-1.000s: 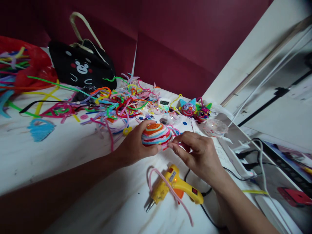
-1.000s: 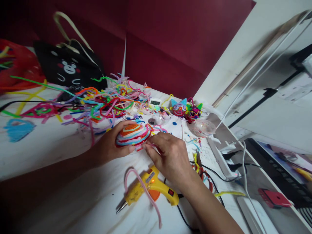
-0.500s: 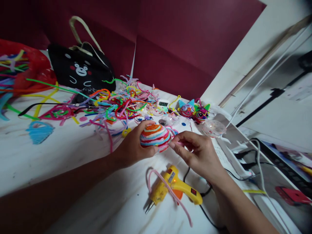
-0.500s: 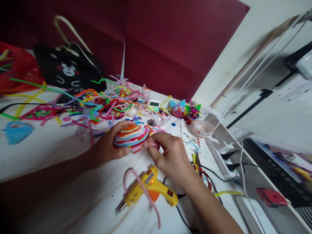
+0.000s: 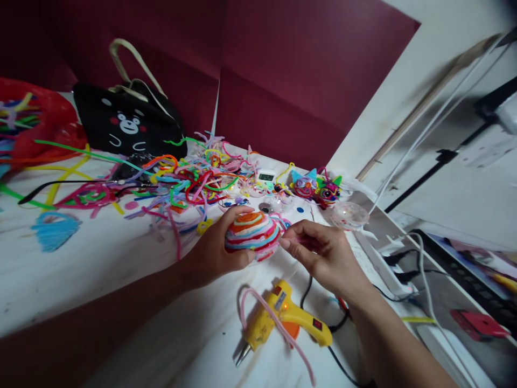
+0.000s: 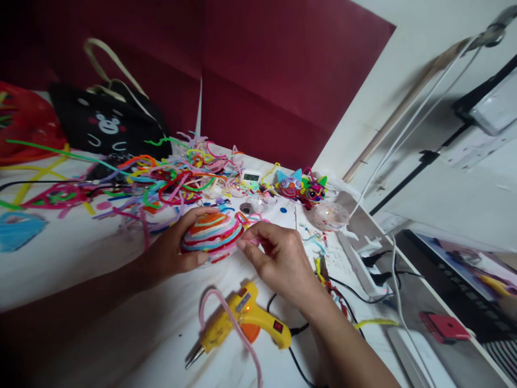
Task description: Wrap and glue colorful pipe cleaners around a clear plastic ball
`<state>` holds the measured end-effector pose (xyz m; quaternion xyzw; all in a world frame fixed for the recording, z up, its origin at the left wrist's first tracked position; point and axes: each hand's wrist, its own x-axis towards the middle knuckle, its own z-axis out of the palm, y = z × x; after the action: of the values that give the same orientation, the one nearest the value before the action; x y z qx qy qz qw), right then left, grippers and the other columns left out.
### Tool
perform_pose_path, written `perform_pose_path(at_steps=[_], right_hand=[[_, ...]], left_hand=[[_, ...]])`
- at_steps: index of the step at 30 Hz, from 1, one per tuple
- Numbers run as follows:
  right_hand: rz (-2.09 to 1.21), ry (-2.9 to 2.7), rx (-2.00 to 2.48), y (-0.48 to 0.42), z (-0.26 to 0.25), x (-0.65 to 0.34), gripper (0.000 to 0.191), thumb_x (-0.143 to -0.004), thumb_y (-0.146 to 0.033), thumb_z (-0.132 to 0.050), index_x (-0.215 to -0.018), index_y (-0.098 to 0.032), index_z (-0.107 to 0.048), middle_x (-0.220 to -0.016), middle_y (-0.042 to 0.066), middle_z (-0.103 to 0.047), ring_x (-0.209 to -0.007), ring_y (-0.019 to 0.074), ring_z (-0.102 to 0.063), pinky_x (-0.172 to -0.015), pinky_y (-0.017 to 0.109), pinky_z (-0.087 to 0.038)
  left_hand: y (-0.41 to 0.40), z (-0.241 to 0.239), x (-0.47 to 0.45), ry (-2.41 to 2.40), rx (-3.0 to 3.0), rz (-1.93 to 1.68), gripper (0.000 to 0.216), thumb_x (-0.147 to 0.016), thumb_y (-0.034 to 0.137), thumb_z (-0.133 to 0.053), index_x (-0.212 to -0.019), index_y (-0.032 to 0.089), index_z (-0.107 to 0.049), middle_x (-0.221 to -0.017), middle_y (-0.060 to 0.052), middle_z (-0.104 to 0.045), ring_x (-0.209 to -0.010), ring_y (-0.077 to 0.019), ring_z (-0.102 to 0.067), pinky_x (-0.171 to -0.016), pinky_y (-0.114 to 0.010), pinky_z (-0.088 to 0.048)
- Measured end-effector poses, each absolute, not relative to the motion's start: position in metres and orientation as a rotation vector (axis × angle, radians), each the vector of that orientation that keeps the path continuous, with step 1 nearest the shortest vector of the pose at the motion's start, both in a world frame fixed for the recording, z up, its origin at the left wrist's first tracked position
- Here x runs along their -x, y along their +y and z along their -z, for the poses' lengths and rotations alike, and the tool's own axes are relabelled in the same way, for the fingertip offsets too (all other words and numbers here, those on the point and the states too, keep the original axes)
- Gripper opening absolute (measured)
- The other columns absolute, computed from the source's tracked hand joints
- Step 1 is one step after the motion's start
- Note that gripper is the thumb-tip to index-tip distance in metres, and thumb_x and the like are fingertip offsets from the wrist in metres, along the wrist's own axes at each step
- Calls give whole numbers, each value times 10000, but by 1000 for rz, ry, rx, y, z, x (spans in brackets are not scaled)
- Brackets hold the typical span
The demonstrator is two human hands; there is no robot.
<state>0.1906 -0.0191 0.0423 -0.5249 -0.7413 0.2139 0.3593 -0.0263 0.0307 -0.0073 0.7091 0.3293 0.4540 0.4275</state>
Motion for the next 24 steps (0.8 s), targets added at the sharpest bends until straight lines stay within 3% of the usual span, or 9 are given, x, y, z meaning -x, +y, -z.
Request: perform_pose_path(at_steps=[7, 15, 18, 24], right_hand=[[-607, -1885, 1336, -18, -42, -193, 231, -873, -407, -683, -845, -178, -687, -727, 11, -646, -624, 128, -537, -566, 240, -422], [-697, -1860, 1303, -19, -42, -192, 246, -862, -424, -694, -820, -182, -673, -715, 3, -625, -629, 128, -533, -577, 244, -426], [-770, -1824, 1259, -17, -42, -192, 259, -840, -434, -721, -802, -182, -674, -709, 0, -626, -632, 127, -541, -574, 241, -426], [-983, -1686, 1217, -16, -42, -192, 280, -741, -407, -826, -775, -177, -670, -705, -15, -623, -620, 110, -529, -562, 233, -404]], left_hand=[[33, 11, 28, 752, -1787, -1115, 662, -642, 255, -680, -1273, 223, -479, -1309, -97, -599, -1093, -300, -624, -954, -406, -513], [33, 12, 29, 712, -1758, -1114, 663, -623, 221, -679, -1259, 272, -499, -1246, -64, -629, -1031, -286, -651, -895, -399, -541], [32, 12, 28, 699, -1761, -1120, 656, -625, 232, -666, -1259, 259, -499, -1194, -69, -642, -1008, -283, -650, -854, -392, -547], [32, 13, 29, 655, -1774, -1100, 697, -622, 190, -685, -1282, 277, -479, -1258, -62, -617, -1076, -295, -632, -933, -410, -529]])
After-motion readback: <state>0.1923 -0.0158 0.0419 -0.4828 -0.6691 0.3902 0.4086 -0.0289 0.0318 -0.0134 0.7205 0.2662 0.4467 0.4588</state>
